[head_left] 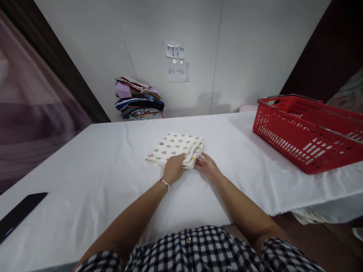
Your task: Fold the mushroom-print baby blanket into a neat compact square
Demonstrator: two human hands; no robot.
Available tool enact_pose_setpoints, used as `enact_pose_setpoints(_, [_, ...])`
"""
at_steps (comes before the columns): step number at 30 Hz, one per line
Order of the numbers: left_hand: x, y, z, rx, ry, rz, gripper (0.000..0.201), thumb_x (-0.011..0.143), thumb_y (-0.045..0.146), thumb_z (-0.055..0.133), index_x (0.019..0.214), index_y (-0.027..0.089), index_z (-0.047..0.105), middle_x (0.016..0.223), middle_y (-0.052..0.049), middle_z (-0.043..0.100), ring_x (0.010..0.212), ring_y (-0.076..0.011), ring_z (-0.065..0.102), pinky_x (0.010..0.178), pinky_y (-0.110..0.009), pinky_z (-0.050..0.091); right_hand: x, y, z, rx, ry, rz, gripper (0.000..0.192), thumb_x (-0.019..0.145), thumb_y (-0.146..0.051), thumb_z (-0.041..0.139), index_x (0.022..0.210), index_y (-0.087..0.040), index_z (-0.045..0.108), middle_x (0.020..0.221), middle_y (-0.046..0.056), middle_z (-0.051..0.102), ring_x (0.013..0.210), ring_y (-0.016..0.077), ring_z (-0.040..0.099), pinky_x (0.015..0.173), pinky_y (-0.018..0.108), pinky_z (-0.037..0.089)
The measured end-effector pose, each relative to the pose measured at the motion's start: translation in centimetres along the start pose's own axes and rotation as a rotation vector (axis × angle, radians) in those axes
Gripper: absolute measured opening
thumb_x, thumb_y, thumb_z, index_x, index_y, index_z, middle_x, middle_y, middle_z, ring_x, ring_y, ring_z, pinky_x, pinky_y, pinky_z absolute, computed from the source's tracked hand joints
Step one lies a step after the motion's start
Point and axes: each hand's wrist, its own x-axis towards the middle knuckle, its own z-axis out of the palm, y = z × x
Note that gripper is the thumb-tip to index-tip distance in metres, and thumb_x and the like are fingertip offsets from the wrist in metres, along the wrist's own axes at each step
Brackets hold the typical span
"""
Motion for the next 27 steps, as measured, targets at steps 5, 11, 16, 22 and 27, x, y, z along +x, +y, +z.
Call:
enact_pose_setpoints(5, [1.8, -0.3, -3.1, -0.040, 0.048, -0.074, 0.050, 0.074, 0.019, 0.056, 0.124, 0.017, 0.050, 0.119, -0.010, 0.061, 0.107, -0.0253, 0.055, 0.093, -0.034, 0.040, 0.3, 0.0, -0.4, -0.120, 0.057, 0.033, 0.049, 0.066, -0.007, 0.060, 0.109, -0.020, 0.040, 0.070, -0.001, 0.063, 0.069, 0.0168, 0.064, 0.067, 0.039, 0.057])
enact_pose_setpoints(11, [4.9, 0.0, -9.7, -0.203, 0.199, -0.206, 0.042, 0.073, 0.024, 0.055, 0.115, 0.022, 0.055, 0.101, -0.004, 0.067, 0.091, -0.0230, 0.061, 0.080, -0.031, 0.045, 0.9, 0.5, -1.0, -0.154, 0.006, 0.043, 0.039, 0.068, -0.012, 0.062, 0.103, -0.019, 0.047, 0.083, 0.004, 0.064, 0.075, 0.0176, 0.064, 0.064, 0.037, 0.058])
enact_pose_setpoints(16, [6.7, 0.3, -14.9, -0.722, 0.452, -0.310, 0.036, 0.068, 0.026, 0.061, 0.103, 0.018, 0.061, 0.090, -0.002, 0.067, 0.083, -0.0198, 0.061, 0.078, -0.031, 0.047, 1.6, 0.3, -1.5, -0.177, 0.130, -0.162, 0.056, 0.070, -0.030, 0.069, 0.120, -0.030, 0.045, 0.122, 0.006, 0.055, 0.110, 0.0207, 0.055, 0.072, 0.034, 0.057])
enact_pose_setpoints(22, [5.9, -0.1, -15.0, -1.732, 0.350, -0.670, 0.036, 0.066, 0.024, 0.057, 0.099, 0.011, 0.062, 0.074, -0.005, 0.068, 0.069, -0.0208, 0.065, 0.071, -0.035, 0.054, 1.0, -1.6, -1.9, -0.305, -0.169, -0.288, 0.065, 0.071, -0.051, 0.066, 0.129, -0.031, 0.044, 0.125, 0.004, 0.057, 0.110, 0.0225, 0.056, 0.081, 0.033, 0.051])
enact_pose_setpoints(27, [2.4, -3.6, -9.5, -1.957, 0.375, -1.061, 0.034, 0.069, 0.020, 0.053, 0.099, 0.009, 0.063, 0.068, -0.007, 0.069, 0.064, -0.0232, 0.067, 0.067, -0.038, 0.057, 1.4, -1.9, -2.6, -0.442, -0.066, -0.131, 0.082, 0.064, -0.038, 0.075, 0.137, -0.028, 0.038, 0.114, 0.006, 0.063, 0.098, 0.0227, 0.062, 0.081, 0.033, 0.051])
